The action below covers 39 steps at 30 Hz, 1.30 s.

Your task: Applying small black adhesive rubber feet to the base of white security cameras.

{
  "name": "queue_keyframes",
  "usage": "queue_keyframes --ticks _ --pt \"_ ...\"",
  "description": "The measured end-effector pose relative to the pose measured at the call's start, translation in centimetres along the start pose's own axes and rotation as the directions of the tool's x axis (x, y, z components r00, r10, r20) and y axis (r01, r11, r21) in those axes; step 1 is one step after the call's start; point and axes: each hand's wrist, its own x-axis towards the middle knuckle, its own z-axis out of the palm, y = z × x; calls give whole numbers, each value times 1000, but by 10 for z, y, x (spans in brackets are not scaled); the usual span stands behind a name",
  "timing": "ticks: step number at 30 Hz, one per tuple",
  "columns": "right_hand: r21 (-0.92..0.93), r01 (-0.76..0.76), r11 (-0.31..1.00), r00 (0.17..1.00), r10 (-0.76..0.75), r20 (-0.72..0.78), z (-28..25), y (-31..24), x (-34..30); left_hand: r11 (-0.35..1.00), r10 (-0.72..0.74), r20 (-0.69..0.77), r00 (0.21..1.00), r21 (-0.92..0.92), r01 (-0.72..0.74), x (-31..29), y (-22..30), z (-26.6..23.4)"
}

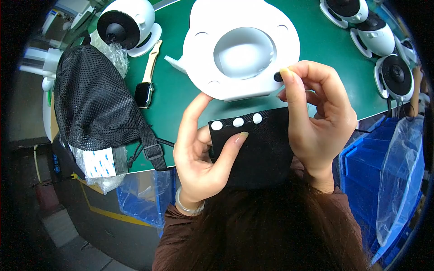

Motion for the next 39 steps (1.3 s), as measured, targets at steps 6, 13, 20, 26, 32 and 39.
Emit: queue_keyframes --ticks 6,13,20,26,32,39 --pt "-21 30 999 1000 -30 -3 0 1 0 1000 6 -6 1000 -11 -6 0 -1 0" --pt "102 -133 986 990 127 65 -3 -1 3 1000 22 -28 999 -10 -22 0 -3 1" --pt "13 -23 1000 1000 23 20 -2 1 2 998 62 21 998 11 -63 1 -4 0" --pt "-22 8 1000 1000 -8 -9 3 1 0 999 37 -8 999 12 -37 1 -2 1" --pt "191 -235 953 969 246 -35 1 1 1 999 33 -9 999 13 -33 1 0 0" --pt "249 -327 912 917 242 317 -13 6 14 1000 -8 -26 1000 -18 8 1 1 0"
